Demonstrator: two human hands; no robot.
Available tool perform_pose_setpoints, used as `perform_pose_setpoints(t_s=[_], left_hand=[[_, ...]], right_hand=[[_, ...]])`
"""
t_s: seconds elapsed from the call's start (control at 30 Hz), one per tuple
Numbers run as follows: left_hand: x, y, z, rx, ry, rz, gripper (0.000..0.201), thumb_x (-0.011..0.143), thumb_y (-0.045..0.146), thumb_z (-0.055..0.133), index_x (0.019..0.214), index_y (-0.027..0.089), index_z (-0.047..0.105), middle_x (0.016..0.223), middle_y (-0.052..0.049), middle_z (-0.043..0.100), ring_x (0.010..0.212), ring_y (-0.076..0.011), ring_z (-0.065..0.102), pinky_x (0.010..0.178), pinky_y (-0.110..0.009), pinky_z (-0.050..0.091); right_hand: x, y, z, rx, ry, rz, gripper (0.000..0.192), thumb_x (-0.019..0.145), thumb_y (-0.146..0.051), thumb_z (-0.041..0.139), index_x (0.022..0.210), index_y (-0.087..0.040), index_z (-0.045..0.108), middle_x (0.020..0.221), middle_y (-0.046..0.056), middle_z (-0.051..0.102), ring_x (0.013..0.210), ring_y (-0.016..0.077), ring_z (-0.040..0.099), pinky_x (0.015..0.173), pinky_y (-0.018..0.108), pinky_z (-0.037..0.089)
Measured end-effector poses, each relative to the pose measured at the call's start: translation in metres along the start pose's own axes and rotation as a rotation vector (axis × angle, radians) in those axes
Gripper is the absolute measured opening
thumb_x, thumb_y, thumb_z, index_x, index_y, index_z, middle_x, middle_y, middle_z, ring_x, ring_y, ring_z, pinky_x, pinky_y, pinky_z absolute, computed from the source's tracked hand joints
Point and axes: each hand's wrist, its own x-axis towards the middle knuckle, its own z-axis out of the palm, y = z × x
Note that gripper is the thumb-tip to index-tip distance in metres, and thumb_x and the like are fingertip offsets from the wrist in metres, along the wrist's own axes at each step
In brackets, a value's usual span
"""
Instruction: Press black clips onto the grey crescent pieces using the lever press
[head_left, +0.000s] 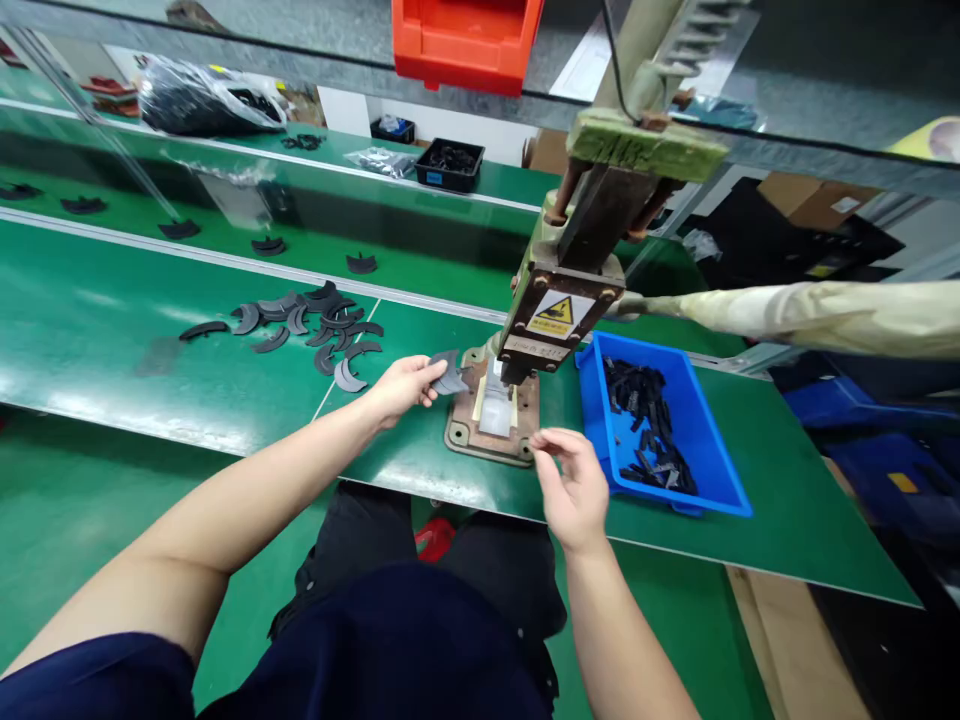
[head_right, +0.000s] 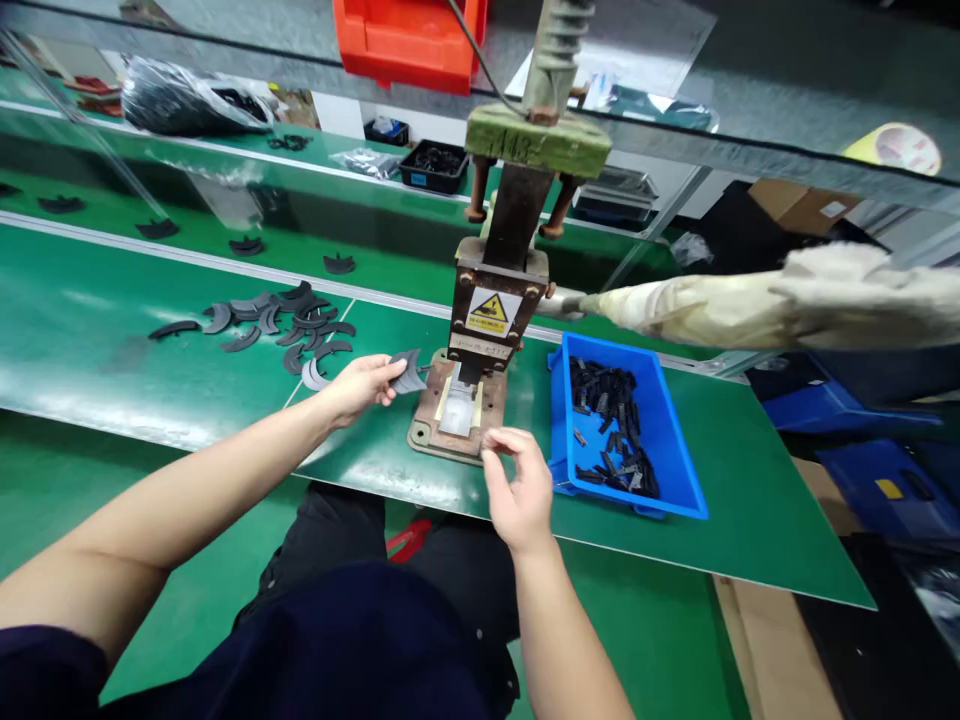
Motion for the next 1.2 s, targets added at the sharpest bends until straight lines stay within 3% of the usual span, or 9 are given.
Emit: perform_pose_setpoints(t_s=[0.13,0.23,0.3,0.43,0.57,0.73,0.9,1.07,1.2], left_hand=[[0.081,0.011,-0.021,0.005,0.263,-0.118,0.036,0.09,0.037,0.086,0.082,0.019,0.055,0.061,0.0,0.061,0.052,-0.0102,0.061,0.052,-0.02,0.053],[0.138,0.038,-0.023,0.035,0.298,-0.065,0.027,0.096,0.037,0.079,0.095,0.017,0.061,0.07,-0.004,0.067,0.059,-0.0121,0.067,0.059,-0.022,0.056],[0.165,0.053,-0.021,0.059,0.289,-0.013,0.026,0.101,0.038,0.072,0.111,0.015,0.064,0.088,-0.009,0.075,0.075,-0.0146,0.075,0.071,-0.025,0.061],[0.182,0.047,-0.019,0.186,0.264,0.041,0.046,0.097,0.031,0.075,0.135,0.011,0.06,0.125,-0.021,0.076,0.108,-0.0235,0.078,0.094,-0.035,0.062],[0.163,0.013,-0.022,0.336,0.216,0.109,0.043,0.09,0.025,0.079,0.13,0.012,0.068,0.135,-0.019,0.074,0.126,-0.0261,0.071,0.112,-0.036,0.053],[0.126,-0.014,-0.031,0.527,0.096,0.169,0.023,0.088,0.032,0.079,0.106,0.018,0.079,0.117,-0.012,0.08,0.115,-0.0283,0.073,0.11,-0.039,0.055],[0.12,-0.005,-0.036,0.934,0.007,0.352,0.031,0.094,0.036,0.071,0.117,0.016,0.078,0.13,-0.016,0.074,0.121,-0.0288,0.07,0.111,-0.039,0.054],[0.175,0.04,-0.045,1.178,0.104,0.429,0.046,0.098,0.038,0.067,0.137,0.014,0.07,0.15,-0.018,0.062,0.142,-0.0324,0.057,0.126,-0.039,0.04],[0.237,0.072,-0.052,1.295,0.129,0.298,0.061,0.096,0.042,0.069,0.151,0.016,0.064,0.164,-0.018,0.052,0.152,-0.0356,0.048,0.129,-0.042,0.034]], right_hand=[[-0.005,0.011,-0.059,-0.128,0.118,0.088,0.021,0.096,-0.039,0.068,0.11,-0.024,0.072,0.109,0.008,0.074,0.103,0.022,0.073,0.093,0.044,0.065],[-0.001,0.018,-0.095,-0.264,0.165,0.177,0.028,0.095,-0.047,0.067,0.108,-0.023,0.074,0.108,0.01,0.077,0.097,0.0221,0.074,0.089,0.042,0.065],[0.005,0.023,-0.113,-0.349,0.158,0.233,0.035,0.096,-0.053,0.065,0.111,-0.023,0.074,0.106,0.01,0.078,0.089,0.0201,0.073,0.083,0.039,0.064],[0.019,0.038,-0.141,-0.502,0.04,0.324,0.044,0.095,-0.06,0.06,0.115,-0.023,0.072,0.103,0.009,0.078,0.082,0.0183,0.071,0.076,0.035,0.061],[0.039,0.061,-0.163,-0.655,-0.179,0.392,0.048,0.087,-0.059,0.066,0.118,-0.023,0.072,0.108,0.01,0.077,0.089,0.0222,0.071,0.082,0.04,0.06],[0.076,0.09,-0.162,-0.771,-0.478,0.461,0.067,0.069,-0.047,0.083,0.129,-0.022,0.07,0.126,0.013,0.074,0.106,0.027,0.072,0.1,0.043,0.058],[0.092,0.103,-0.139,-0.826,-0.62,0.476,0.075,0.062,-0.033,0.085,0.134,-0.02,0.067,0.134,0.017,0.071,0.113,0.0296,0.073,0.104,0.042,0.056],[0.089,0.106,-0.129,-0.773,-0.672,0.406,0.041,0.079,-0.028,0.07,0.12,-0.022,0.071,0.126,0.014,0.076,0.117,0.0281,0.073,0.107,0.04,0.055],[0.09,0.102,-0.14,-0.754,-0.602,0.382,0.019,0.082,-0.029,0.063,0.099,-0.024,0.071,0.1,0.008,0.079,0.095,0.0242,0.074,0.094,0.038,0.06]])
